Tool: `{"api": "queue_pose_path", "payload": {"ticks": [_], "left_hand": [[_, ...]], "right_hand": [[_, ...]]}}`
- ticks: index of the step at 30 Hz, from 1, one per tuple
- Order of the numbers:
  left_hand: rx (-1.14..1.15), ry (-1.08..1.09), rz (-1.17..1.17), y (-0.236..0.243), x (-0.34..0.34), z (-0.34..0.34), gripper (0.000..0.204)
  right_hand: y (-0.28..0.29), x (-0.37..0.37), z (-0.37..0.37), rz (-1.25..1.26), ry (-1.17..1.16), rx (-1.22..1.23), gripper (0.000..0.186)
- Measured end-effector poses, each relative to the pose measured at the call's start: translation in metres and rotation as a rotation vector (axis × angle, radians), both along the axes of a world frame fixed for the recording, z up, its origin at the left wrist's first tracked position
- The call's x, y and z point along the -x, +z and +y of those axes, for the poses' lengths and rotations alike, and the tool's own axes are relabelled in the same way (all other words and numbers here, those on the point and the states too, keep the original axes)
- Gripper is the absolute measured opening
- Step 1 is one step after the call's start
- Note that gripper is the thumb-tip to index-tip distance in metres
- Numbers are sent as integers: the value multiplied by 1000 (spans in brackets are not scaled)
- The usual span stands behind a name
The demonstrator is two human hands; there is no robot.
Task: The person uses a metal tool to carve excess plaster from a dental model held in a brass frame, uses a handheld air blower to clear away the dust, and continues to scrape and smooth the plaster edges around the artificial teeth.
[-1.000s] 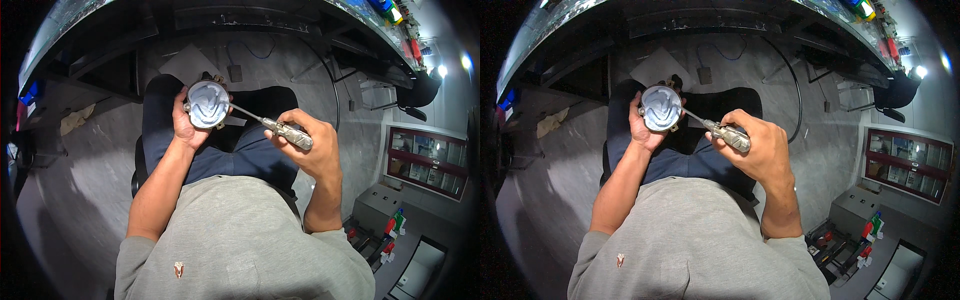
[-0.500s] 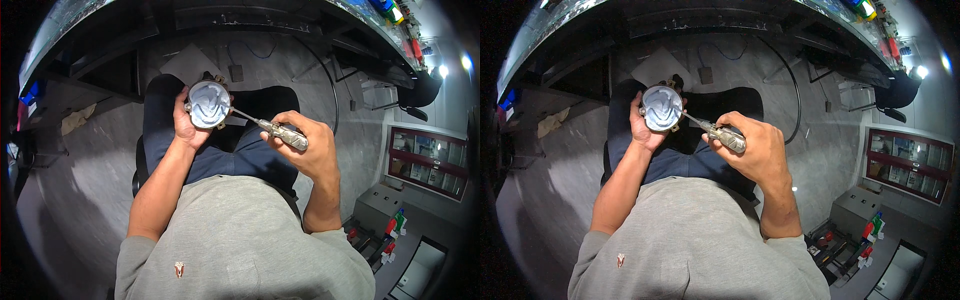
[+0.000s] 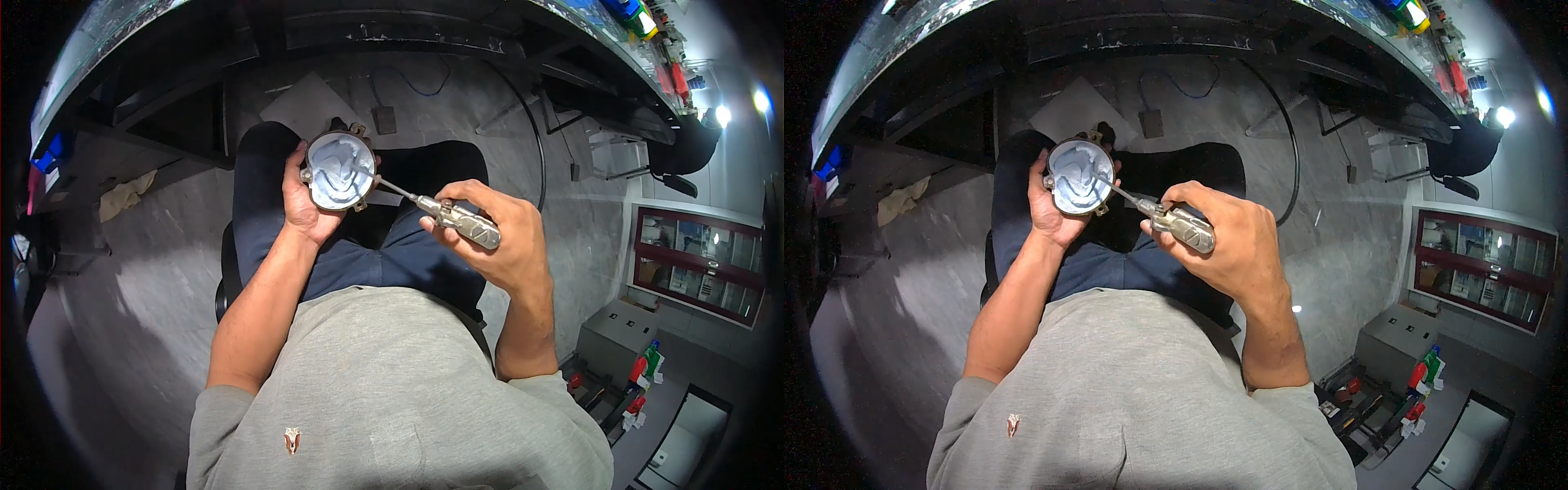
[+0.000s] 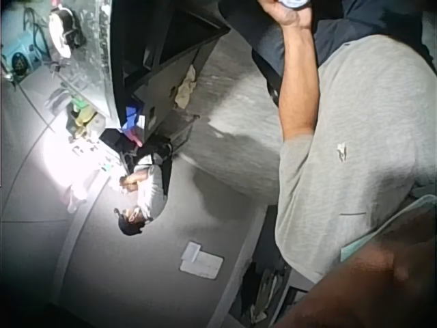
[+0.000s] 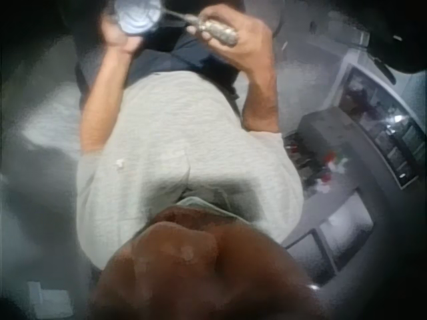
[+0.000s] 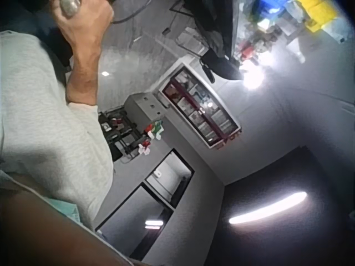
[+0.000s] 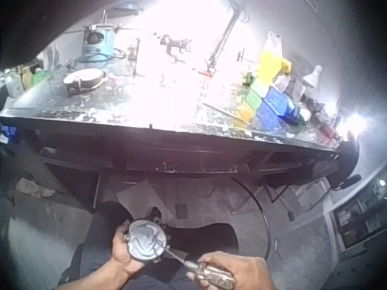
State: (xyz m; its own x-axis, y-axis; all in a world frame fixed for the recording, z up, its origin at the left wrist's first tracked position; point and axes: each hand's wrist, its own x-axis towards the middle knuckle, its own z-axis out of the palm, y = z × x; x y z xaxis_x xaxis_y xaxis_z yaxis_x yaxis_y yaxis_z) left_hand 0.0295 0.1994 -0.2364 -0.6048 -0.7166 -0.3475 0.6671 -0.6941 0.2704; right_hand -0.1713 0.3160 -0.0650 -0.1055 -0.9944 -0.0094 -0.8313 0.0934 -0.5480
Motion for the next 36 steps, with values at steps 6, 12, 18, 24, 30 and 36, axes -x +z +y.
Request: {"api": "queue_pose_path", "payload": {"ticks": [6,12,18,24,30,36], "left_hand": [[-4,-8,8,-1,-1,-2,75],[-49,19,16,7,2,0,71],[-22,-6,10,0,-1,0,73],[3,-12,65,-4,1,-2,74],[-22,52,58,-2,-1,0,72],[175,157,148,47,-28,-7,79]], "right_hand": [[-1,-3,-3,-79,-2,92,33],[-7,-2,-6,-71,25,191,35],[1,1,-3,-114,49,93,36],[12,11,3,-212,-76,-77,31],[12,44,18,-279,-106,-10,26],[-23,122,28,-739,-577,365,33]]}}
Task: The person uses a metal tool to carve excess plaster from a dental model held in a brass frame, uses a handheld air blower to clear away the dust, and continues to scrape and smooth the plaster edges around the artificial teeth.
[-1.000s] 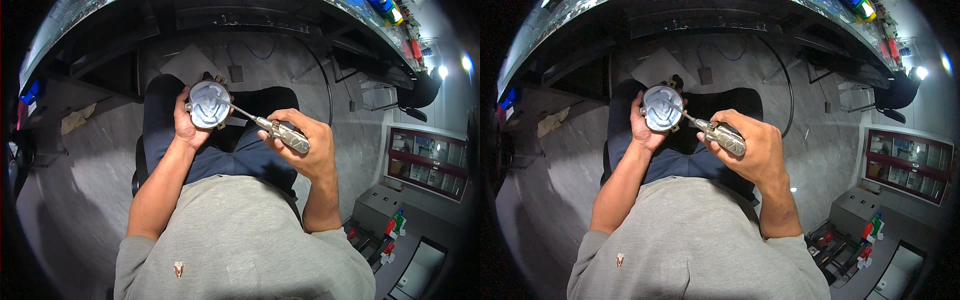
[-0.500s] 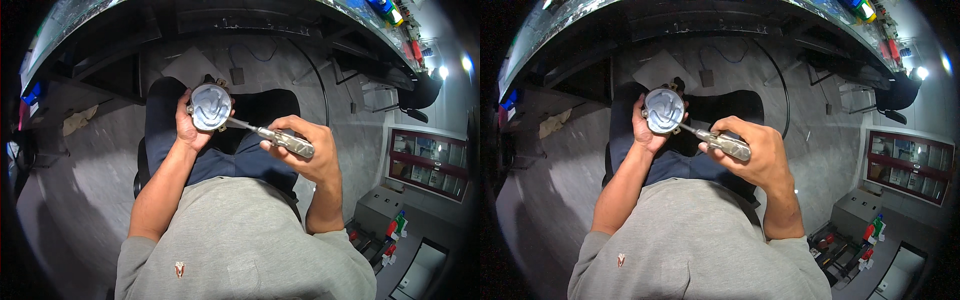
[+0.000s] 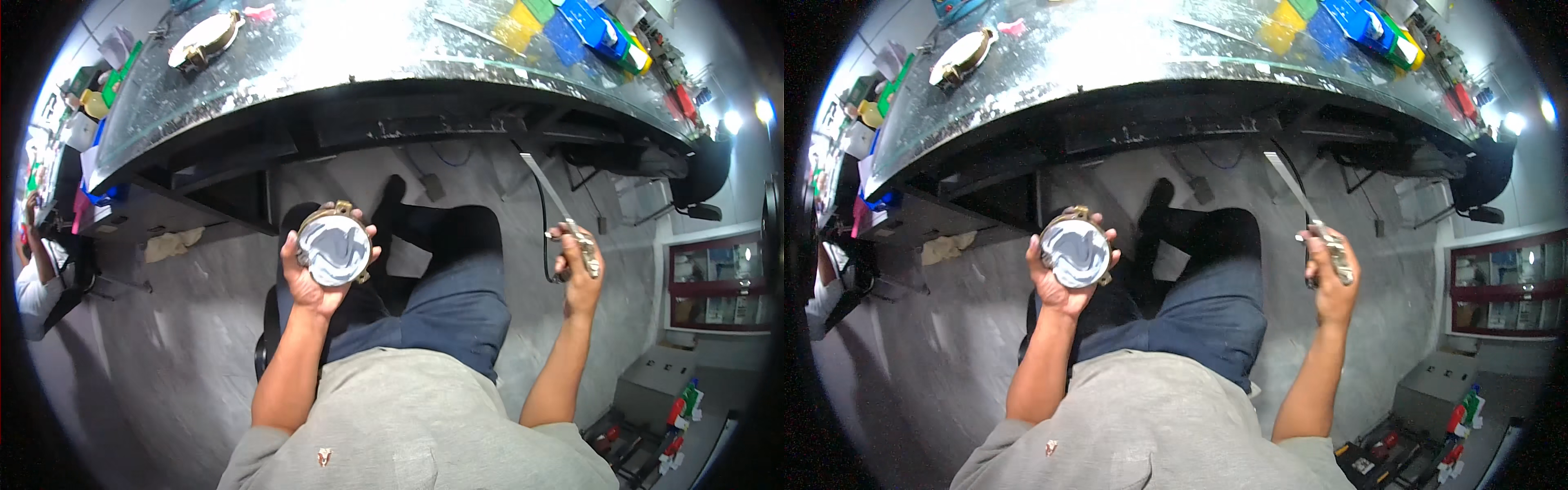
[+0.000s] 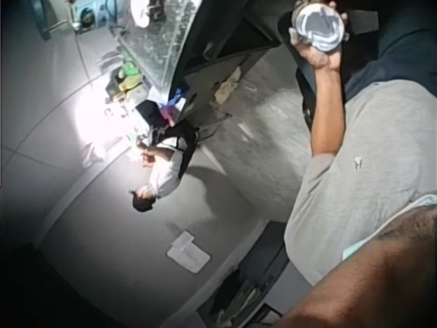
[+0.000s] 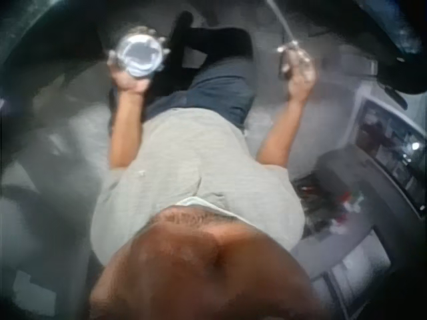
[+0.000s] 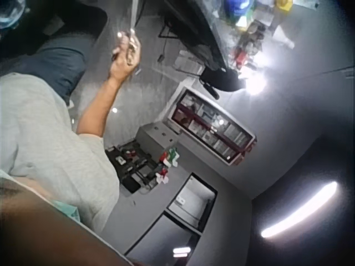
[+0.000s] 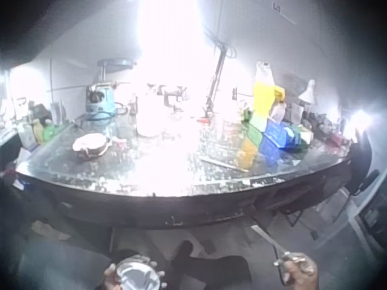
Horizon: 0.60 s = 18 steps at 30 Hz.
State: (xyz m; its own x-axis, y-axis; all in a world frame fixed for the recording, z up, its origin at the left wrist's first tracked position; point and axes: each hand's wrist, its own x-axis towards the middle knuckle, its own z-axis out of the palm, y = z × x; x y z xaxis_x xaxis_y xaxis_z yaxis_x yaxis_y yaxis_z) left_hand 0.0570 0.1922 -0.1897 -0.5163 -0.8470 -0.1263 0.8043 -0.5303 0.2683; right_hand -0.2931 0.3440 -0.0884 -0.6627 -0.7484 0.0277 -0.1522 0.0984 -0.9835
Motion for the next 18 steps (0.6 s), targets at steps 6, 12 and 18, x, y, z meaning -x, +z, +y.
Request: {"api": "queue_pose_path", "payload": {"ticks": [6,12,18], "left_hand": [[275,162,40,65,-27,-29,87],[551,372,100,143,-53,-92,68],[428,831,-112,181,-67,-123,65]], "right_hand": [[-70,81,-38,-572,-376,273,43],[-98,122,-107,-649,-530,437,40],[-125,150,-152,-649,-365,554,47]]}}
